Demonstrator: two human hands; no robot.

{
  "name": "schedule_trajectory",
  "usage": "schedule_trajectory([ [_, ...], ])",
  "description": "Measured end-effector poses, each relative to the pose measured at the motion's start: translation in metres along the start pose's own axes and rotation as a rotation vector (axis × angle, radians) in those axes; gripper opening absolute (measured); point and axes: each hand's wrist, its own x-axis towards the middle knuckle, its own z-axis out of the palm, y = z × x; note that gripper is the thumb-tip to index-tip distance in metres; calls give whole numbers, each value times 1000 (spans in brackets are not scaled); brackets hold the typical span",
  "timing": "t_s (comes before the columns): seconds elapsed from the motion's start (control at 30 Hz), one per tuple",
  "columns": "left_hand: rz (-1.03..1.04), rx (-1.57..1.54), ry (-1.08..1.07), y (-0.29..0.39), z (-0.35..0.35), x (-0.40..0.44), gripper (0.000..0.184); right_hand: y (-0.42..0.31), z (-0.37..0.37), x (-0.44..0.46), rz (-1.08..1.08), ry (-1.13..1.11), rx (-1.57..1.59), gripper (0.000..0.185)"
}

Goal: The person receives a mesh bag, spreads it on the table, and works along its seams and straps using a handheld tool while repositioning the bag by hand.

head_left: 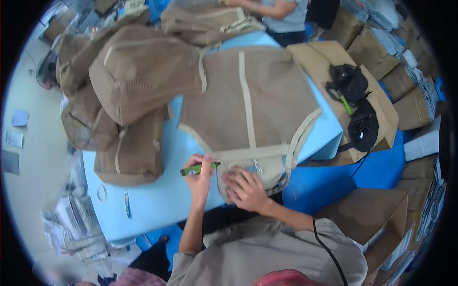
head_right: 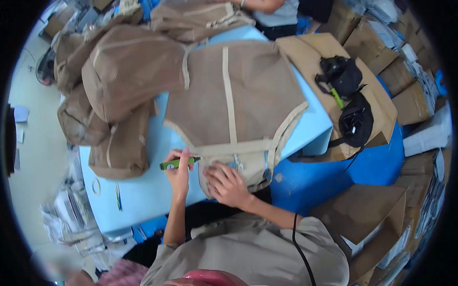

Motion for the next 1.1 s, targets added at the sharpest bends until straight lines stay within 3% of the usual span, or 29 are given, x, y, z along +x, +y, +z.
schedule_trajectory([
  [0.17,-103,-473,-205,63,42,48,9,0,4,-5,-21,18,7,40],
  [0.23,-161,-649,-331,77,56,71,27,1,3,-3,-44,43,2,41],
  [0.4,-127,-665,-372,99,86,116,34,-1,0,-3,-36,37,22,43],
  [0.6,-127,-607,-396,91,71,142,25,-4,0,-1,-9,14,9,48],
  [1.1,-54,-497,-298,110,52,142,27,-8,5,8,-4,5,-63,43],
])
